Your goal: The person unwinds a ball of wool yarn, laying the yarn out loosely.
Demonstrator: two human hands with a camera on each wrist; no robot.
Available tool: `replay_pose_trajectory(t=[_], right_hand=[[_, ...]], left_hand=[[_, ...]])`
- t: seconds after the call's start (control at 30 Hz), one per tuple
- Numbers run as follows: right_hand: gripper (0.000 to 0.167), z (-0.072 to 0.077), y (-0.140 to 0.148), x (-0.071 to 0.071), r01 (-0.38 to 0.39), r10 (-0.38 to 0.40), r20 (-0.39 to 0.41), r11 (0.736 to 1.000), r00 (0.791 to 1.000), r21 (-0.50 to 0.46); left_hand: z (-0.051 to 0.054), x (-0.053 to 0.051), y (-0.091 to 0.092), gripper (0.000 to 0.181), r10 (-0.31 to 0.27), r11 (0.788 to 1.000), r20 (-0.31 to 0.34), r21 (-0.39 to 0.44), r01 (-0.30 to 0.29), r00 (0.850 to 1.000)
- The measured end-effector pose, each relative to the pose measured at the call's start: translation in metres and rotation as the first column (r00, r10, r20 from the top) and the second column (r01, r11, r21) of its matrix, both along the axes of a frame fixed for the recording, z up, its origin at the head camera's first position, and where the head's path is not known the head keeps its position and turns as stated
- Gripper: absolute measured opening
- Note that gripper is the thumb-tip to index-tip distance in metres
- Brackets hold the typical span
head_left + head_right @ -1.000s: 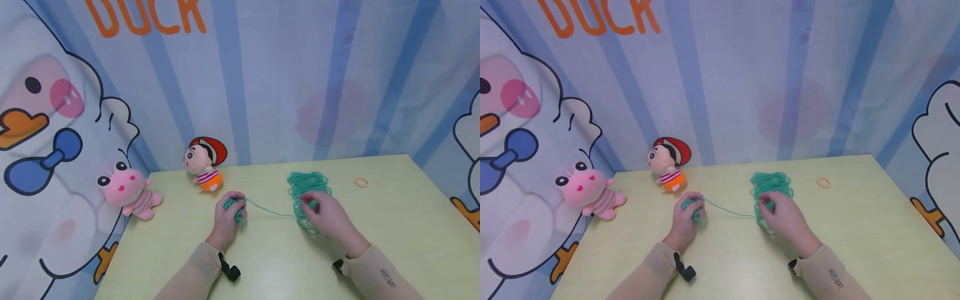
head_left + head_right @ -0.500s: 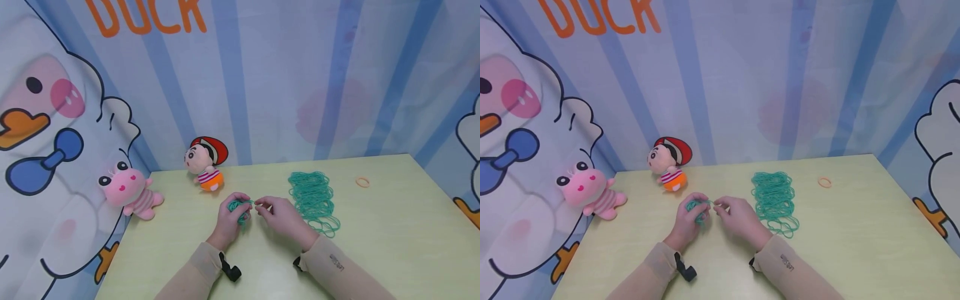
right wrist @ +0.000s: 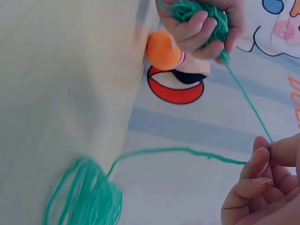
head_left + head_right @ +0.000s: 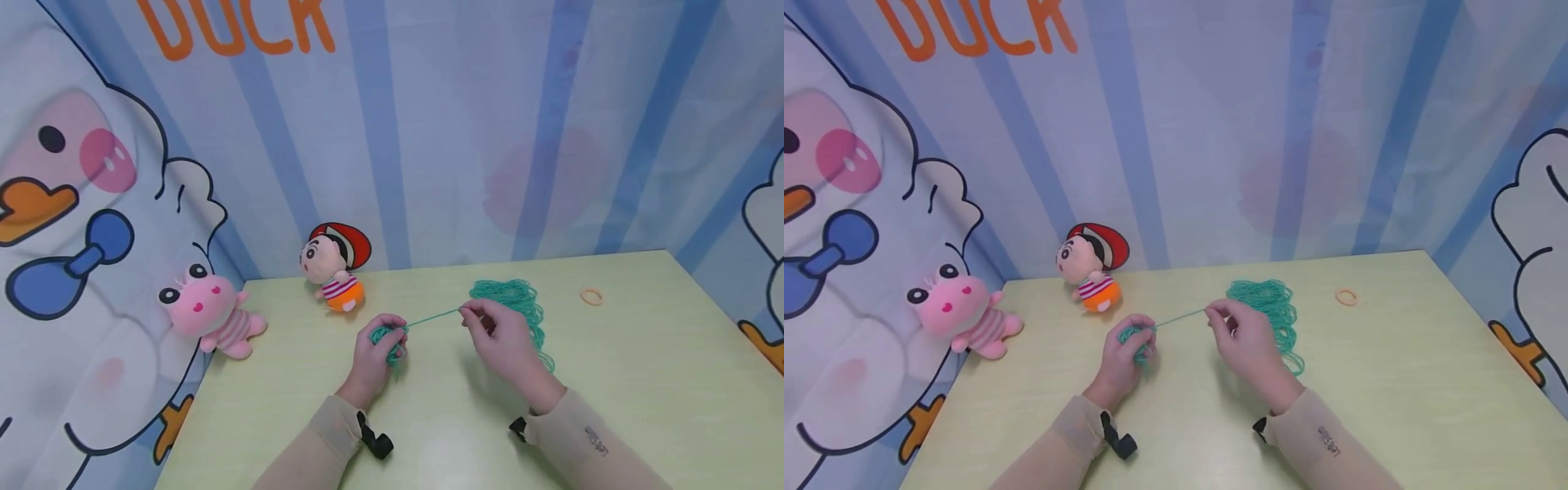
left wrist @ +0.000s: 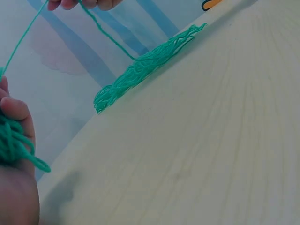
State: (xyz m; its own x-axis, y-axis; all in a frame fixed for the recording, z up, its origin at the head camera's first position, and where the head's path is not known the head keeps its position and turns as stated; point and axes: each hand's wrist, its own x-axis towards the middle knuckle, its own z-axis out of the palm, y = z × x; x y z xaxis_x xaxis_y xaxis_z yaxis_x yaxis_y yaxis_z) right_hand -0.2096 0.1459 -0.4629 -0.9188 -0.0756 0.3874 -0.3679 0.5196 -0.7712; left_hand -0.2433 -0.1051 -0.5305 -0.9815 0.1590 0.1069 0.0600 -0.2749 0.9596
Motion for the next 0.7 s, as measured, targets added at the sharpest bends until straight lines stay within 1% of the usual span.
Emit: replay_pose_trajectory(t=[0.07, 0.2, 0.3, 0.4, 0.47, 0.6, 0.63, 0.7], right_hand=[[0.015, -0.002, 0.013, 0.004, 0.018, -0.018, -0.018, 1.0, 1.0, -0.012], [0.014, -0.007, 0.04, 0.011, 0.06, -0.06, -0.028, 0.998, 0.998, -0.015], [0.015, -0.01, 0.06, 0.015, 0.096, -0.096, 0.0, 0.995, 0.995, -0.011], [0.019, -0.013, 0.079, 0.019, 0.131, -0.132, 0.037, 0.991, 0.991, 0.011], [0.023, -0.016, 0.09, 0.021, 0.145, -0.147, 0.063, 0.989, 0.987, 0.04], [0.031, -0.022, 0.111, 0.021, 0.112, -0.13, 0.15, 0.986, 0.98, 0.123], [0.032, -0.023, 0.115, 0.021, 0.095, -0.121, 0.179, 0.985, 0.976, 0.147], [0.034, -0.026, 0.122, 0.019, 0.058, -0.106, 0.252, 0.98, 0.962, 0.192]], left_hand=[[0.0, 0.0, -0.001, 0.013, 0.011, 1.0, -0.003, 0.002, -0.011, 1.0], [0.0, -0.001, -0.002, 0.029, 0.036, 0.999, -0.013, -0.001, -0.036, 0.999], [0.0, 0.0, -0.002, 0.035, 0.05, 0.999, -0.018, 0.007, -0.05, 0.999], [0.001, 0.001, -0.002, 0.032, 0.069, 0.997, -0.016, 0.032, -0.068, 0.998], [0.001, 0.001, -0.001, 0.033, 0.084, 0.995, -0.018, 0.051, -0.083, 0.996], [0.0, 0.0, 0.0, 0.029, 0.111, 0.991, -0.033, 0.077, -0.108, 0.993], [0.0, 0.0, -0.001, 0.027, 0.113, 0.991, -0.037, 0.082, -0.11, 0.993], [0.001, 0.0, -0.001, 0.019, 0.114, 0.99, -0.038, 0.088, -0.11, 0.993]])
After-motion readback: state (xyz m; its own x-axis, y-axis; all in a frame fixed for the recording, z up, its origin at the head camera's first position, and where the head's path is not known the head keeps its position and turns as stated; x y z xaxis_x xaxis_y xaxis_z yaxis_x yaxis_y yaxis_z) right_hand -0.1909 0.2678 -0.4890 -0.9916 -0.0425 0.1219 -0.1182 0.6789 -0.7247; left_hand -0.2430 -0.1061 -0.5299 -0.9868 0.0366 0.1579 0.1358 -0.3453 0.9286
